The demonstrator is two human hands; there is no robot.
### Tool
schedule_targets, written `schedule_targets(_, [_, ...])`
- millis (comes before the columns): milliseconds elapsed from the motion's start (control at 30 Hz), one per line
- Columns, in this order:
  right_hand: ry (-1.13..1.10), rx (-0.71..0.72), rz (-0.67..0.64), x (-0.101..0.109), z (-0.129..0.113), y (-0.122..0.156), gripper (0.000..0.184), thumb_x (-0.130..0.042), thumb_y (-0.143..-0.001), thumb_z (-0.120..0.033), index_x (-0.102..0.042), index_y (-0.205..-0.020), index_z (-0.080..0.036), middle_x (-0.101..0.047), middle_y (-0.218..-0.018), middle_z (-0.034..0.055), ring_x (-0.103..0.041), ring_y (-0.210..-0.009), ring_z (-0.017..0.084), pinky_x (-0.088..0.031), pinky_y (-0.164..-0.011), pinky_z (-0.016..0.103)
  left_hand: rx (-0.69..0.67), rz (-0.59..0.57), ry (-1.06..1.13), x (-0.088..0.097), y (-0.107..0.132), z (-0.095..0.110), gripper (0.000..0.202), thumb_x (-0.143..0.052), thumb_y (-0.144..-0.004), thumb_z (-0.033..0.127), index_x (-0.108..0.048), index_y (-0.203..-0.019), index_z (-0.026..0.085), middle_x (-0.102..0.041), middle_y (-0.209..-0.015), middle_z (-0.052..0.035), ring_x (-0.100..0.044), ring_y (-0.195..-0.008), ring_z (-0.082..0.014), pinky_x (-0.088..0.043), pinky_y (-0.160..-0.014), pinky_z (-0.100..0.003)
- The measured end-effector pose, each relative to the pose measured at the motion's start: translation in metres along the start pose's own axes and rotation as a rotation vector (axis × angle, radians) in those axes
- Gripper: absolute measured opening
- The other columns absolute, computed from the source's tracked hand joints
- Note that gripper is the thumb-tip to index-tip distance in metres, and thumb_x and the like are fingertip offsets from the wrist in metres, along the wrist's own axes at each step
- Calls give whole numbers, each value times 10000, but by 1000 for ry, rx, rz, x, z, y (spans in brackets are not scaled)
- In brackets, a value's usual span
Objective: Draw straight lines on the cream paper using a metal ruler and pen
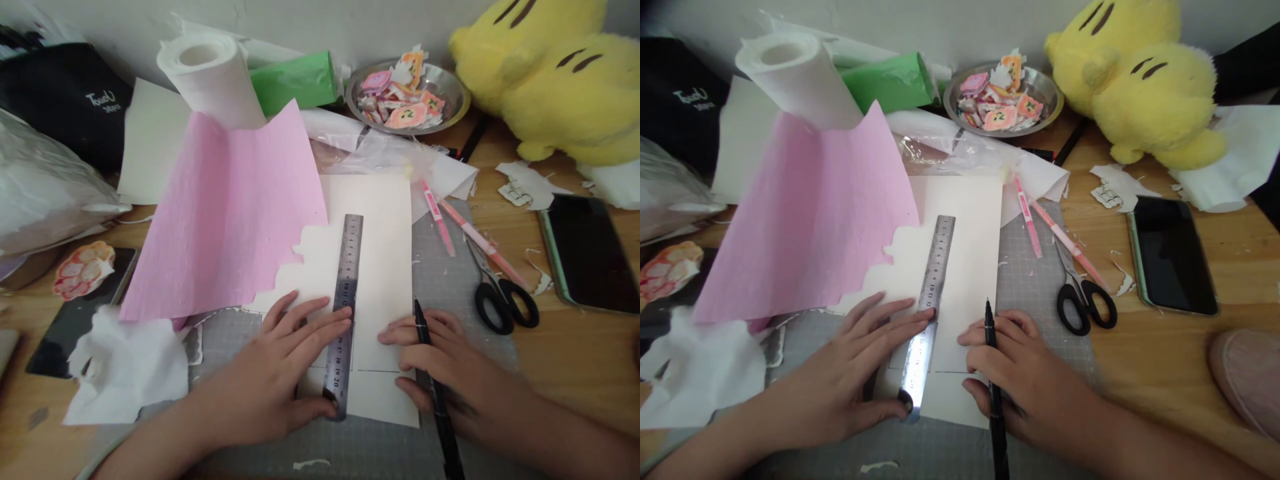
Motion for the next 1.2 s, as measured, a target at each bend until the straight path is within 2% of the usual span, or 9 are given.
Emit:
schedule_targets(167, [6, 26, -10, -2, 2, 0, 161, -565, -821, -143, -472, -910, -240, -654, -1071, 30, -579, -1027, 174, -334, -895, 363, 20, 28, -62, -6, -2, 2, 734, -637, -783, 441, -291, -1387, 208, -441, -1403, -77, -299, -1318, -300, -163, -1093, -539])
schedule_targets(367, [10, 8, -13, -2, 2, -1, 159, -551, -829, -131, -463, -908, -237, -646, -1066, 34, -571, -1035, 173, -328, -890, 368, -22, -16, -122, -9, -3, 4, 642, -595, -814, 457, -359, -1363, 221, -358, -1457, -61, -253, -1348, -296, -160, -1097, -538])
schedule_targets(567, [13, 10, -18, -2, 2, 0, 151, -547, -824, -135, -472, -901, -241, -651, -1062, 29, -576, -1032, 180, -340, -896, 374, 6, 7, -106, -7, -3, 5, 622, -612, -804, 405, -385, -1357, 234, -291, -1482, -113, -286, -1340, -300, -202, -1085, -547])
schedule_targets(833, [-1, -17, -16, -1, 0, 0, 141, -523, -848, -123, -473, -913, -237, -639, -1070, 36, -562, -1049, 180, -337, -895, 384, -1, 5, -67, -8, -1, 8, 541, -629, -779, 361, -463, -1279, 243, -475, -1351, -73, -294, -1324, -292, -164, -1104, -530])
schedule_targets(1000, [-13, -12, -31, -2, 1, 0, 152, -532, -847, -122, -458, -915, -236, -631, -1076, 30, -553, -1055, 167, -319, -905, 380, 11, 28, -149, -11, -2, 9, 526, -537, -856, 292, -372, -1347, 203, -320, -1469, -82, -247, -1352, -242, -140, -1118, -479])
schedule_targets(1133, [-16, -15, -32, -2, 0, 0, 151, -527, -846, -119, -461, -915, -237, -634, -1076, 36, -554, -1053, 174, -322, -906, 386, 18, 32, -215, -14, -2, 10, 530, -496, -872, 249, -335, -1374, 196, -255, -1502, -74, -211, -1368, -233, -131, -1115, -458])
schedule_targets(1200, [-11, -10, -23, -1, 0, -1, 156, -530, -841, -112, -468, -916, -234, -637, -1070, 31, -557, -1048, 168, -322, -910, 375, 9, 36, -245, -16, -1, 12, 575, -524, -856, 311, -327, -1381, 182, -240, -1507, -81, -200, -1372, -248, -115, -1114, -461])
Point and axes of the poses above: each hand's wrist, its own y-axis away from the middle knuckle, its own x-axis out of the back of the hand, z = x × y, the point moved 4 cm from there along -y, towards the middle knuckle
